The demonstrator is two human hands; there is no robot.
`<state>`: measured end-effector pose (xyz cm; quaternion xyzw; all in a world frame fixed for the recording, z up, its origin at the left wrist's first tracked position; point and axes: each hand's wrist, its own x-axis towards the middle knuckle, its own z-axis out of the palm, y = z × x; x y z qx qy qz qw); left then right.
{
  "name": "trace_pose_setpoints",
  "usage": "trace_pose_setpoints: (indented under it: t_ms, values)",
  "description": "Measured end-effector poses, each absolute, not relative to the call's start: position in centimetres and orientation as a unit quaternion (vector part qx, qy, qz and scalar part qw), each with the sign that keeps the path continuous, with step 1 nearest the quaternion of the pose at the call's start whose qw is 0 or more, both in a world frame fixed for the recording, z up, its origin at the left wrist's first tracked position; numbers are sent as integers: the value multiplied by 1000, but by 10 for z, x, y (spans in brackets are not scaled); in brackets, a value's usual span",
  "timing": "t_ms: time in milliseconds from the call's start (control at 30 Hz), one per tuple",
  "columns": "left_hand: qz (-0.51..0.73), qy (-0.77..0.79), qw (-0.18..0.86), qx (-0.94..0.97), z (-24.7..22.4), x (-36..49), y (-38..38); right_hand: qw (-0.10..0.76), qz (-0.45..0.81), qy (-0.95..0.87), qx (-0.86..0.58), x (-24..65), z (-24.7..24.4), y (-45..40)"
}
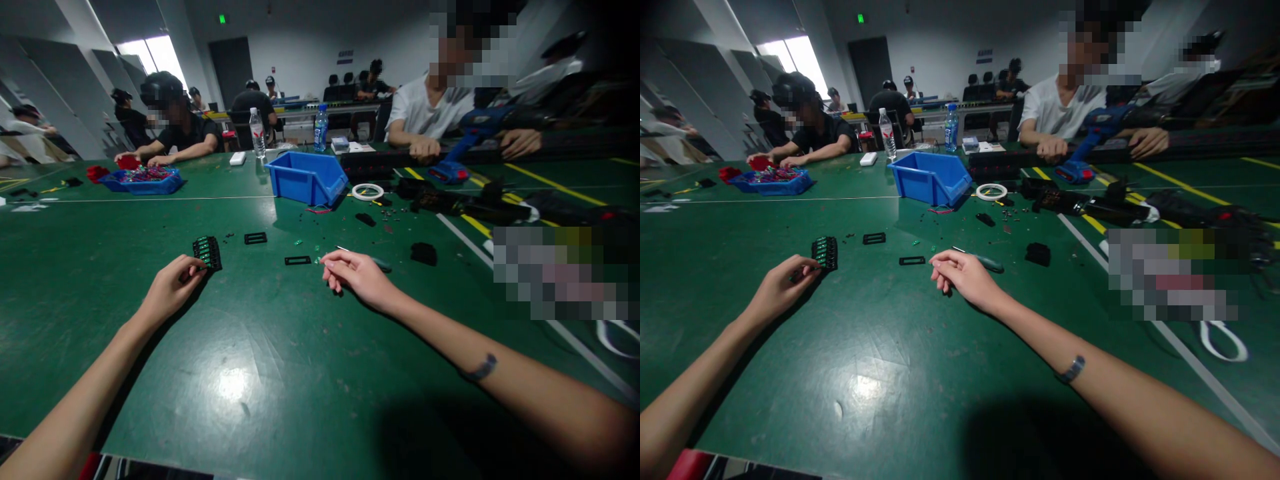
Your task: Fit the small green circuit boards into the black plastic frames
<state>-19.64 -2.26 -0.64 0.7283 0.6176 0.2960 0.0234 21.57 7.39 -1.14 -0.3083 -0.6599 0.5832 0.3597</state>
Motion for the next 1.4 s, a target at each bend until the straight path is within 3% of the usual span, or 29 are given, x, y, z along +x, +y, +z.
trace_pose_setpoints:
  t_ms: [533, 667, 833, 933, 1100, 1267, 1400]
  values:
    - [316, 617, -17, 721, 2, -169, -28, 357, 578, -665, -310, 216, -10, 74]
    - [209, 537, -60, 815, 18, -133, -1, 362, 583, -661, -306, 215, -11, 72]
    - [220, 503, -55, 834, 25, -70, 51, 380, 572, -655, -316, 213, -4, 67]
    - [208, 449, -33, 868, 19, -38, 70, 382, 483, -701, -358, 218, 0, 69]
    - [179, 390, -1, 903, 6, -28, 77, 343, 215, -842, -356, 229, -2, 84]
    - [178, 420, 46, 889, -4, -39, 77, 258, 117, -916, -285, 223, -8, 95]
    - [189, 413, 74, 888, -7, -37, 78, 245, 89, -921, -289, 222, -16, 97]
